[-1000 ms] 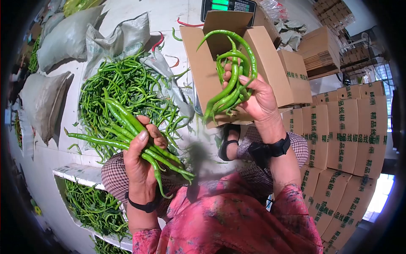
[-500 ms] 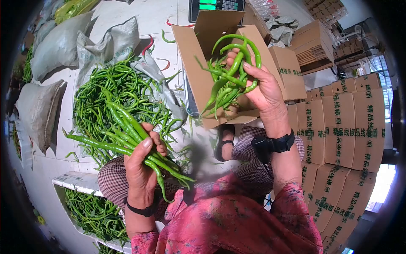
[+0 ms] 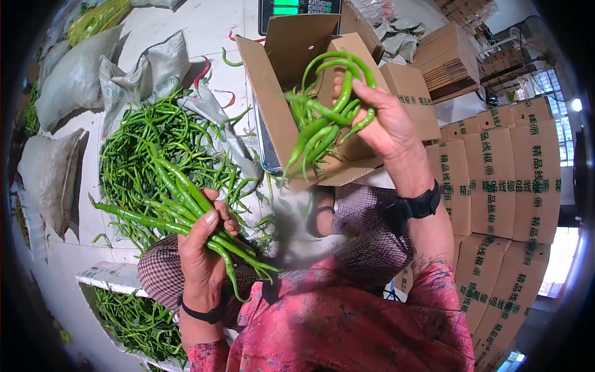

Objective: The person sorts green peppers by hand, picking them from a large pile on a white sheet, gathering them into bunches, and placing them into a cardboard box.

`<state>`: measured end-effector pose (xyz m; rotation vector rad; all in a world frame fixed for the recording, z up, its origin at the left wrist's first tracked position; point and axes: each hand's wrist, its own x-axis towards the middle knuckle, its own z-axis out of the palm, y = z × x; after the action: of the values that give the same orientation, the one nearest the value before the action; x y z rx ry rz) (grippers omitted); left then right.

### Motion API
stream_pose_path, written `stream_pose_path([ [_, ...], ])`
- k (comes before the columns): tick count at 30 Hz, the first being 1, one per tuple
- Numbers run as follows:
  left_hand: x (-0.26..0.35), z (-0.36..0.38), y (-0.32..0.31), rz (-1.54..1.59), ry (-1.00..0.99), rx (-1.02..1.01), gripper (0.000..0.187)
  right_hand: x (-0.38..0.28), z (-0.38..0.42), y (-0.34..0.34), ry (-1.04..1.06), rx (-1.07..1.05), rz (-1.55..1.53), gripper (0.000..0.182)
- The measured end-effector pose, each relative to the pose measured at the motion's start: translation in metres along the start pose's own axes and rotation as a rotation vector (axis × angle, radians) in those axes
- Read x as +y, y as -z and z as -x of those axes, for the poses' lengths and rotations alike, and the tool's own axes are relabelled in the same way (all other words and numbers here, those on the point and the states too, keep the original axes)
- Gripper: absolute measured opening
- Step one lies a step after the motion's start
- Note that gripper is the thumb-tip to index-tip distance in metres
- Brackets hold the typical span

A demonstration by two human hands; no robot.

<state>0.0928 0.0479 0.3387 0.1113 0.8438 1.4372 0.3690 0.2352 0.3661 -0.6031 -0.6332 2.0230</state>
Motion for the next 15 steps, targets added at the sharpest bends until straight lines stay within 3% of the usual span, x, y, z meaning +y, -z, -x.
stream_pose_path([
  [4, -0.003, -0.002, -0.002, -0.038, 0.013, 0.020, 0.036, 0.017, -0.004, -0.022, 0.064, -0.016, 0.023, 0.025],
  [6, -0.003, -0.002, -0.003, -0.043, -0.011, -0.002, 0.036, 0.002, -0.009, -0.020, 0.065, -0.021, 0.026, 0.025],
  [8, -0.001, -0.001, -0.004, -0.049, -0.002, 0.011, 0.036, -0.027, -0.012, -0.021, 0.211, -0.130, 0.076, 0.026],
  [15, -0.003, -0.002, -0.007, -0.055, 0.013, 0.009, 0.037, -0.074, -0.029, -0.009, 0.147, -0.187, 0.131, 0.028],
])
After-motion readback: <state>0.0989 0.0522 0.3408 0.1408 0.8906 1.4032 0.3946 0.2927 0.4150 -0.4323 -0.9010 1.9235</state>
